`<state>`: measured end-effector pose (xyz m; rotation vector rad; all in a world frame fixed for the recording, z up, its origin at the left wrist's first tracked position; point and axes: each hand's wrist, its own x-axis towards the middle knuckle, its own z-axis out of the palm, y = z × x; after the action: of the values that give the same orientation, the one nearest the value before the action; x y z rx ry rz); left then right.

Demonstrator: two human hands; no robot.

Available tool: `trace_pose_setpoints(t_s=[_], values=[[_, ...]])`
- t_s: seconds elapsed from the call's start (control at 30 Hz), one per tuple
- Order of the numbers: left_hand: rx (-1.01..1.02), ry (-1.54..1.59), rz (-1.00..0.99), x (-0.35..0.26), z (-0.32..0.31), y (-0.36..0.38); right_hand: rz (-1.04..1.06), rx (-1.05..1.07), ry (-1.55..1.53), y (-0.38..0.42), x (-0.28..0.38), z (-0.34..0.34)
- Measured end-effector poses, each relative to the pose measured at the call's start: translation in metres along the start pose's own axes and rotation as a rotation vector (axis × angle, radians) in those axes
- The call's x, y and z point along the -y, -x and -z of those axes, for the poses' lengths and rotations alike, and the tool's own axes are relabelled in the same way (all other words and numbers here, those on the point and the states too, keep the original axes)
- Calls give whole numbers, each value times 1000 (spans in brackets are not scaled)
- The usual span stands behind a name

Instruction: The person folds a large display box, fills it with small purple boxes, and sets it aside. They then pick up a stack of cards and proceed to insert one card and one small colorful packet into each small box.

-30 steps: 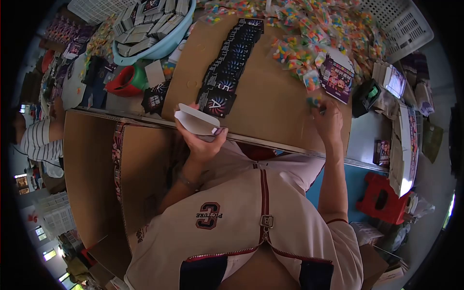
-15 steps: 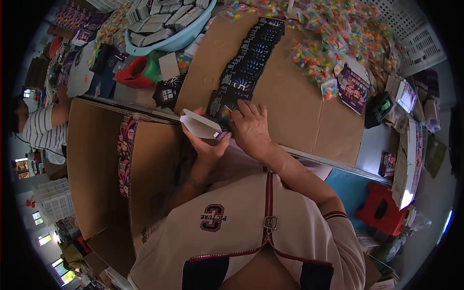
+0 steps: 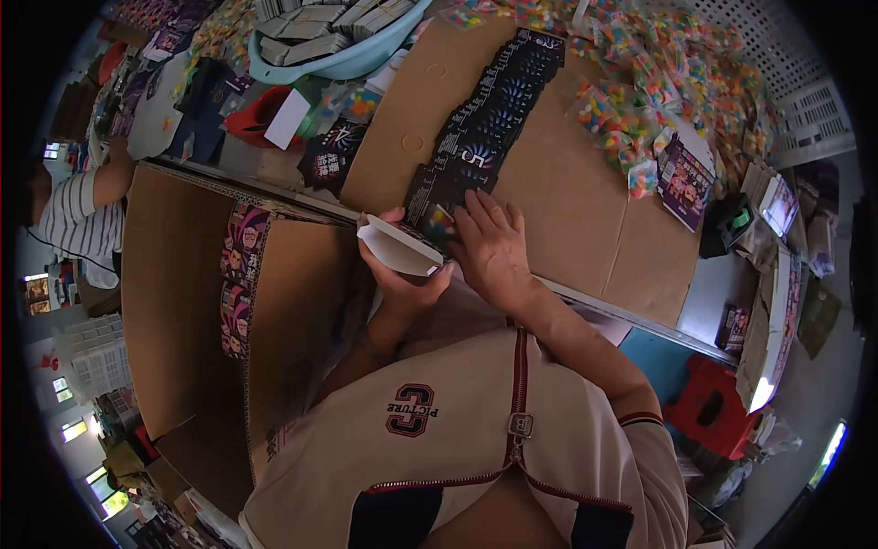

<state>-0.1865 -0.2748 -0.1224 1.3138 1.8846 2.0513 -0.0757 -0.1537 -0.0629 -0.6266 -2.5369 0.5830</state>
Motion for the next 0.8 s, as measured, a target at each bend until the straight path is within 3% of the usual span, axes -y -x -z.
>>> trace_pose_setpoints(t_s=[0.2,0.27,0.4,0.57,0.8], values=[[39,-6,44,2,3,4,133,17,164,2,-1,-2],[28,23,74,3,2,7,68,19,-61,-4,0,4],[27,5,32,1,3,4,-26,42,-198,-6,3,-5],[32,32,34,-3,3,2,-130,-5,41,-6,4,-2],[13,121,98,-1,1,7,-155,44,23,3,1,7]])
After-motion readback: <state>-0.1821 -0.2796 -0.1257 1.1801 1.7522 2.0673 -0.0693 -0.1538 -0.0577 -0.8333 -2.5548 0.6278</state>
